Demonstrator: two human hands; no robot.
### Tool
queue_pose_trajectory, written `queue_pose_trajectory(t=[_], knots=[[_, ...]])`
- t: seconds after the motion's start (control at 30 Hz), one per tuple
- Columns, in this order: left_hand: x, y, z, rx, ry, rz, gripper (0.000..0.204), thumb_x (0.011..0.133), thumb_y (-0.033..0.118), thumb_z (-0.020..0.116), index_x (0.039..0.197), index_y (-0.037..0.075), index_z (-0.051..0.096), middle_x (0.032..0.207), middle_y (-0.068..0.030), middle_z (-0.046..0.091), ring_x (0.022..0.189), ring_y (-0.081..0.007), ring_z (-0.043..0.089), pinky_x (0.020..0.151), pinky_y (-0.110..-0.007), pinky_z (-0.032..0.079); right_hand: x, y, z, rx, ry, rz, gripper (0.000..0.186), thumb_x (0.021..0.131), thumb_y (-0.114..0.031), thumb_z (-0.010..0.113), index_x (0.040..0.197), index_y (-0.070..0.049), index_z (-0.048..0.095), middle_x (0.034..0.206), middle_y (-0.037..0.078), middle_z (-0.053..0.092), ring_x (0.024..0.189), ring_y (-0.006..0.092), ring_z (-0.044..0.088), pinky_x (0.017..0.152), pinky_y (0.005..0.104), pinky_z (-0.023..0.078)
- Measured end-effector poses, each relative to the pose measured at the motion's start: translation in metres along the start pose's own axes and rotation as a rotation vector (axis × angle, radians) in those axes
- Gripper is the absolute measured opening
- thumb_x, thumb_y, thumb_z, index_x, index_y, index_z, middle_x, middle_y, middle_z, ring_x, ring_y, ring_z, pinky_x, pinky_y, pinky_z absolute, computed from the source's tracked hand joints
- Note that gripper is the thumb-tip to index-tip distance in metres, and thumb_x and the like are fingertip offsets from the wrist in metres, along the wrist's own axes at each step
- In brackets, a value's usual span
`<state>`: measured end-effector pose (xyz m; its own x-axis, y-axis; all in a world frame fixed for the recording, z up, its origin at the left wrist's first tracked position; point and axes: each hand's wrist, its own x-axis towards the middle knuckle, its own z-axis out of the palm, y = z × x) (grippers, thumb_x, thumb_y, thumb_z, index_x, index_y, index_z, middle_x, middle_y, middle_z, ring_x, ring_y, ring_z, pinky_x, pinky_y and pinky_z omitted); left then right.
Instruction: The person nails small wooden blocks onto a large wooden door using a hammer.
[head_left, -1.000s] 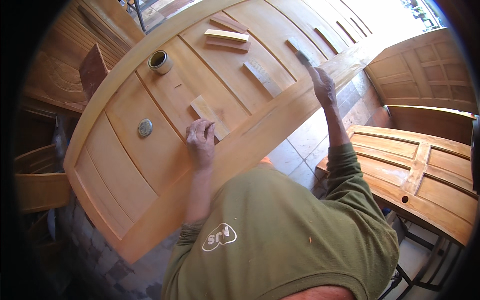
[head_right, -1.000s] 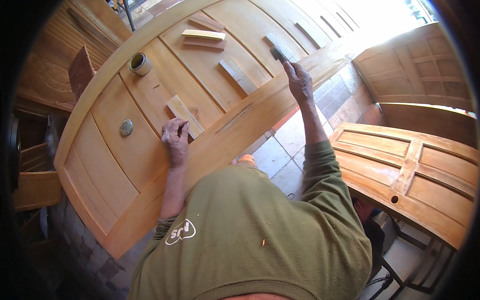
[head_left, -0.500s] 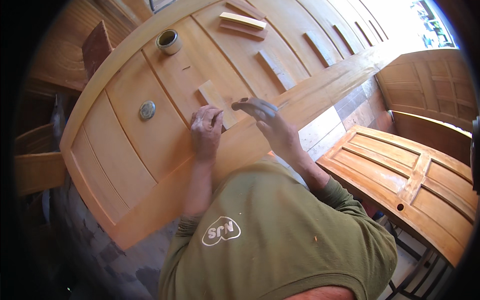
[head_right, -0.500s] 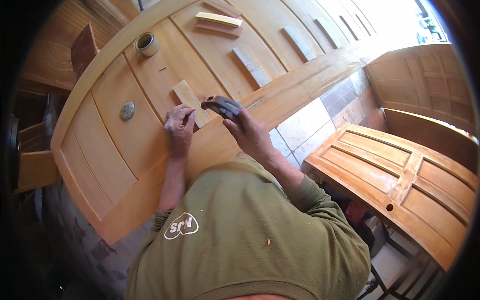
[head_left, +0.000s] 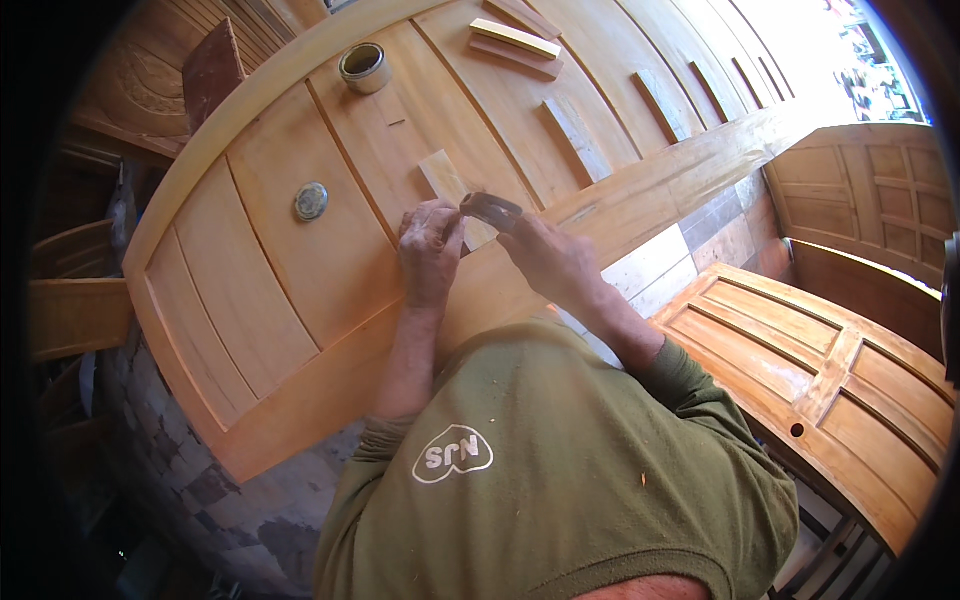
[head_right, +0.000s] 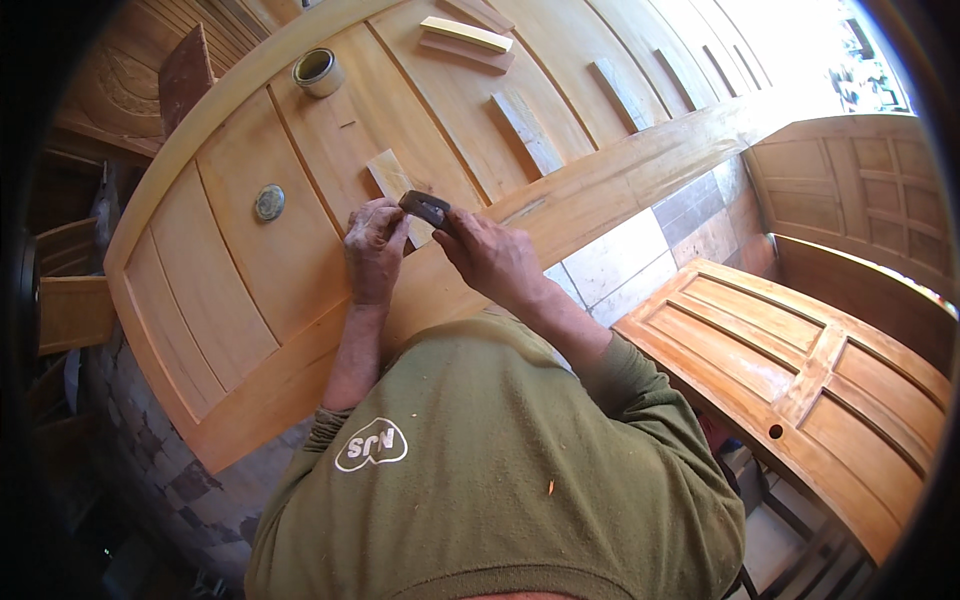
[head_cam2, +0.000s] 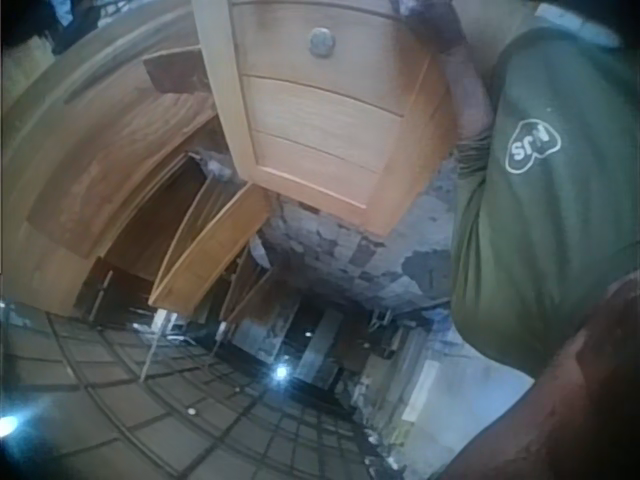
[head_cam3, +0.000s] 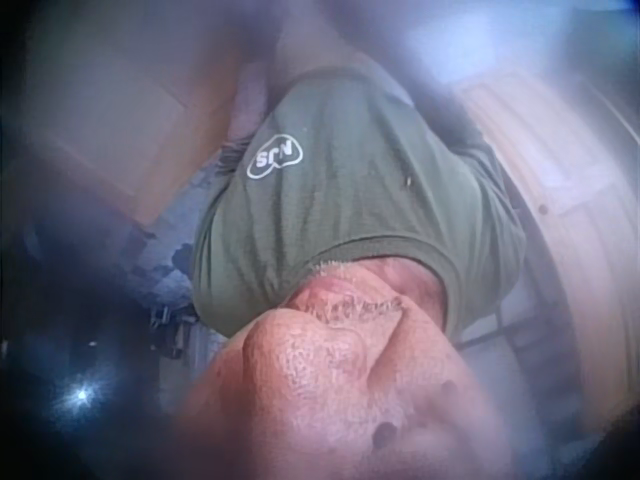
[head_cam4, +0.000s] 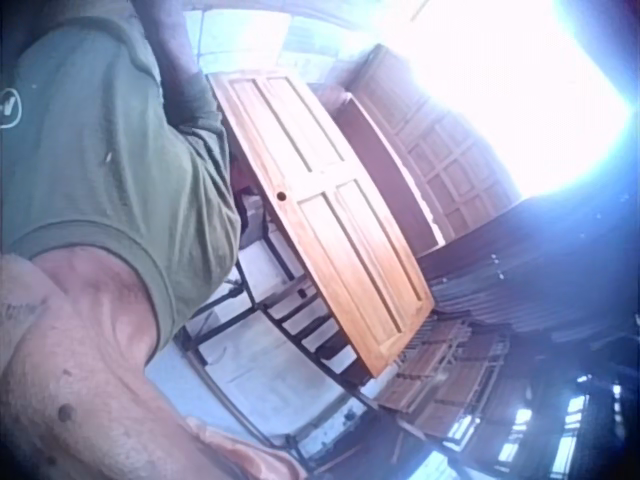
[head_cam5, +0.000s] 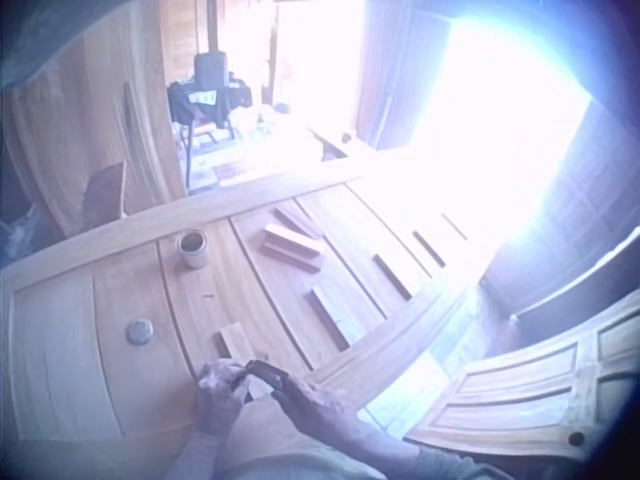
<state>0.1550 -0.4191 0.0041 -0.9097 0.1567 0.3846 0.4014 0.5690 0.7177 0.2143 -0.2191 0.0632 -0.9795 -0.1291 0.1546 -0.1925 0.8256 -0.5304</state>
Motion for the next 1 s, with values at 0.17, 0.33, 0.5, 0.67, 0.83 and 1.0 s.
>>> queue_pose_trajectory(t=[0.17, 0.33, 0.5, 0.67, 0.83, 1.0], knots=[[-0.001, 0.001, 0.0, 0.01, 0.009, 0.017, 0.016, 0.085, 0.002, 0.082, 0.096, 0.007, 0.071, 0.106, -0.01, 0.075, 0.101, -0.0331, 0.07, 0.091, -0.045, 0.056, -0.004, -0.009, -0.005, 0.144, 0.153, -0.054, 0.029, 0.099, -0.024, 0.077, 0.12, -0.007, 0.067, 0.091, 0.013, 0.073, 0.076, 0.033, 0.073, 0.061, 0.043, 0.057], [0.003, 0.0, -0.002, -0.01, 0.002, 0.013, 0.014, 0.087, 0.004, 0.081, 0.095, 0.007, 0.07, 0.104, -0.0086, 0.075, 0.101, -0.0319, 0.07, 0.09, -0.044, 0.055, -0.007, 0.005, 0.017, 0.05, 0.162, -0.044, 0.028, 0.098, -0.021, 0.077, 0.12, -0.007, 0.066, 0.092, 0.014, 0.074, 0.075, 0.0341, 0.073, 0.061, 0.044, 0.056], [0.006, -0.005, -0.009, -0.018, -0.078, 0.076, 0.016, 0.091, 0.008, 0.079, 0.107, 0.009, 0.076, 0.1, -0.0084, 0.076, 0.102, -0.0317, 0.07, 0.09, -0.044, 0.055, -0.023, 0.009, 0.004, 0.253, 0.192, 0.063, 0.027, 0.1, -0.021, 0.077, 0.118, -0.005, 0.065, 0.091, 0.016, 0.073, 0.075, 0.0351, 0.073, 0.063, 0.0442, 0.057], [0.065, -0.04, 0.01, 0.189, 0.096, 0.113, 0.015, 0.097, 0.014, 0.075, 0.11, 0.008, 0.077, 0.103, -0.0083, 0.076, 0.106, -0.0305, 0.069, 0.093, -0.043, 0.053, -0.04, 0.008, -0.002, 0.4, 0.003, 0.4, 0.04, 0.101, -0.003, 0.066, 0.142, -0.006, 0.062, 0.138, 0.012, 0.069, 0.122, 0.0231, 0.068, 0.102, 0.0343, 0.053], [0.079, -0.051, 0.029, 0.31, 0.053, 0.131, 0.016, 0.1, 0.02, 0.072, 0.109, 0.008, 0.077, 0.103, -0.0083, 0.075, 0.107, -0.028, 0.068, 0.1, -0.043, 0.049, -0.039, 0.003, -0.007, 0.486, 0.029, 0.44, 0.037, 0.104, -0.008, 0.065, 0.14, -0.005, 0.063, 0.136, 0.009, 0.07, 0.121, 0.0169, 0.066, 0.104, 0.0325, 0.051], [0.082, -0.055, 0.034, 0.226, 0.018, 0.203, 0.018, 0.098, 0.026, 0.074, 0.104, 0.008, 0.076, 0.1, -0.0082, 0.075, 0.102, -0.0274, 0.068, 0.097, -0.043, 0.048, -0.039, 0.008, 0.006, 0.433, 0.196, 0.329, 0.03, 0.103, -0.025, 0.074, 0.122, -0.004, 0.065, 0.095, 0.018, 0.076, 0.078, 0.0336, 0.074, 0.071, 0.0408, 0.057]])
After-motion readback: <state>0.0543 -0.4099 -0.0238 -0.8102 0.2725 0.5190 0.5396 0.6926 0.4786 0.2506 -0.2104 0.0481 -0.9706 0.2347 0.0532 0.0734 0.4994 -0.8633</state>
